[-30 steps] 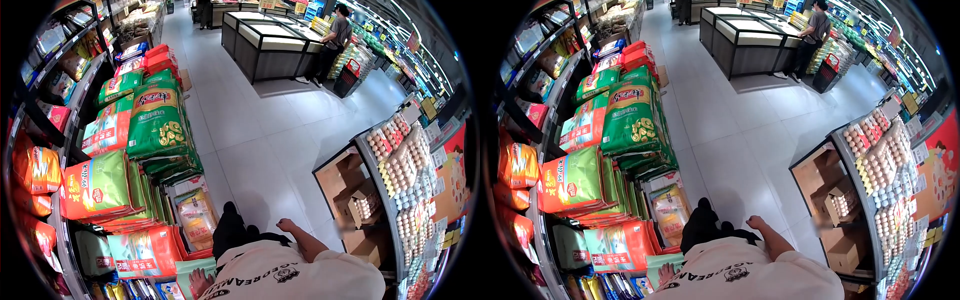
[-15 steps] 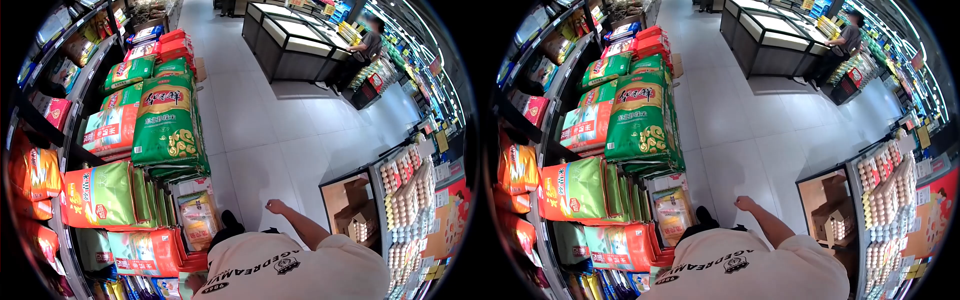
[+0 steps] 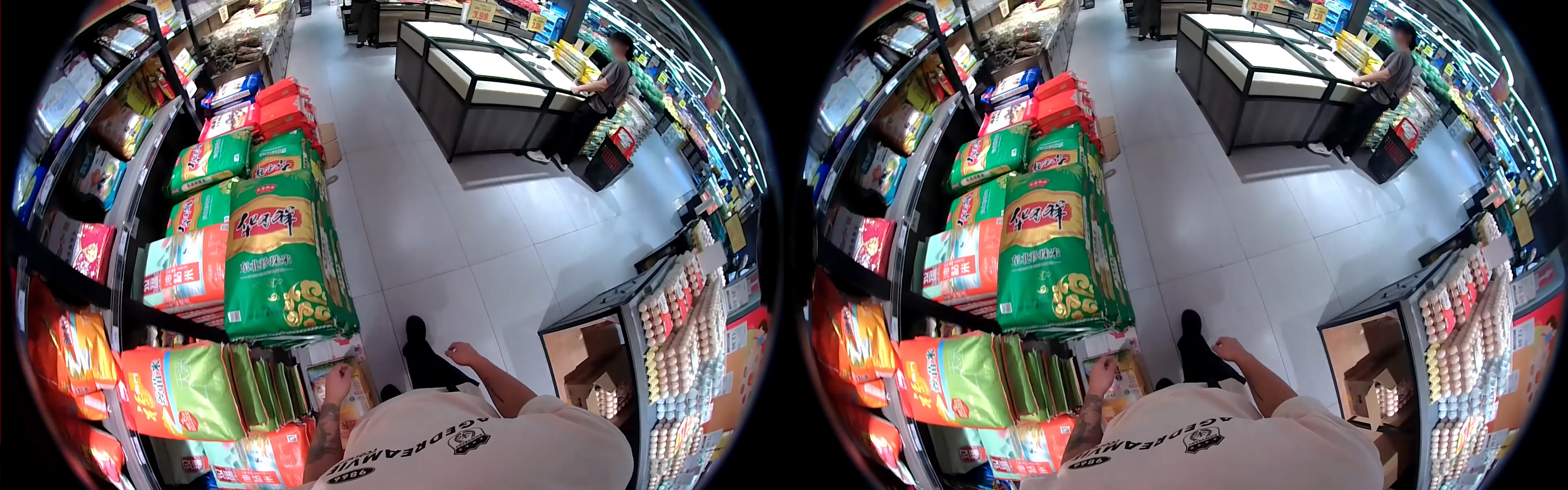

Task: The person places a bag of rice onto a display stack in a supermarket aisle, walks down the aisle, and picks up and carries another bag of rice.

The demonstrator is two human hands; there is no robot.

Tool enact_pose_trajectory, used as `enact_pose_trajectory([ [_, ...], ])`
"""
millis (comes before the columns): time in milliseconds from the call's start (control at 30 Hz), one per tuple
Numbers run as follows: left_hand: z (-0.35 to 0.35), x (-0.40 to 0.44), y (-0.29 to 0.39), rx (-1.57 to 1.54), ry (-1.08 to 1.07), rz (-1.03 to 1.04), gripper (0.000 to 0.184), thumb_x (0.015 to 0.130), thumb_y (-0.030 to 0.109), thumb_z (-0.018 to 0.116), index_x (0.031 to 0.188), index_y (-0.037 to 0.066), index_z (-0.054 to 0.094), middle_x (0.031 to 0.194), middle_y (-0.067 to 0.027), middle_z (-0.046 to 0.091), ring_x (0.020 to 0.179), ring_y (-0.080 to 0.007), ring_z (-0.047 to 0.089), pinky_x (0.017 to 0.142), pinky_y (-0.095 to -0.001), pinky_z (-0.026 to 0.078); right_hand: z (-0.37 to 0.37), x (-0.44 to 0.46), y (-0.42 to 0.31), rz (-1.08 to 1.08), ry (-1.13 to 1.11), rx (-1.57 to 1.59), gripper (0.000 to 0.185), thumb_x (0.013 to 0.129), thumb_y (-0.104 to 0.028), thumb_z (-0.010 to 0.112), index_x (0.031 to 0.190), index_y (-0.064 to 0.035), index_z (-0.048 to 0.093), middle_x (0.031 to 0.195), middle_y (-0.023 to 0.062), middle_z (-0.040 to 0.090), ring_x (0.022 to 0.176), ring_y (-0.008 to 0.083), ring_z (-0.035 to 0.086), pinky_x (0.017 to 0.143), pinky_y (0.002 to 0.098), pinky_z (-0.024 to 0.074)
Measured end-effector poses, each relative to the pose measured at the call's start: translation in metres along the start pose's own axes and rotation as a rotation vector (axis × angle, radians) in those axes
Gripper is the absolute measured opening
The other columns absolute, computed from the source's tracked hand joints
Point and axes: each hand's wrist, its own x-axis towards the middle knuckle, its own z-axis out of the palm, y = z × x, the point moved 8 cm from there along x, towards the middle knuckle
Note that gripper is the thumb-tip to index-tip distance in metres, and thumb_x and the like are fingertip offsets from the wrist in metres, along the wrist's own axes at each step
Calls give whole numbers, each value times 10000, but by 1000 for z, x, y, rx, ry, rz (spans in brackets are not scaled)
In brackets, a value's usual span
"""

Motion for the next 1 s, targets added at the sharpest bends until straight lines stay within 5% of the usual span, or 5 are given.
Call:
enact_pose_trajectory([
  [100, 38, 9, -74, 166, -256, -91, 314, 828, 323, 498, 878, 27, 590, 813, -200, 606, 773, -335, 595, 659, -379, 461, 4, 23, 53, 20, -14, -98, 366, 749, -383, 531, 782, -37, 648, 808, 173, 634, 758, 288, 615, 716, 363, 490],
  [167, 71, -3, -146, 809, -409, 361, 312, 829, 338, 453, 862, 75, 617, 819, -157, 625, 688, -338, 603, 601, -444, 490, -17, 35, 75, 172, -131, -76, 356, 744, -365, 516, 698, -33, 636, 717, 165, 625, 651, 269, 613, 646, 360, 502],
  [233, 63, -23, -197, 844, -460, 118, 235, 790, 245, 468, 804, 99, 652, 746, -131, 624, 687, -320, 616, 578, -433, 503, -41, 52, 88, 280, -203, -51, 362, 741, -352, 499, 621, -31, 619, 640, 155, 610, 559, 249, 600, 582, 355, 506],
  [667, 51, 158, -46, 256, -225, -32, 331, 806, 250, 446, 936, -3, 617, 864, -221, 608, 863, -330, 579, 728, -399, 443, -261, 338, -49, -60, 148, 87, 373, 761, -338, 521, 908, -9, 617, 880, 184, 625, 828, 346, 591, 749, 404, 471],
  [1000, -14, 313, 80, -22, 20, -230, 258, 794, 216, 558, 919, -3, 613, 814, -155, 632, 757, -268, 612, 690, -324, 470, -238, 387, -74, -100, -7, 39, 382, 765, -361, 511, 878, -15, 626, 889, 205, 612, 854, 363, 576, 777, 419, 457],
])
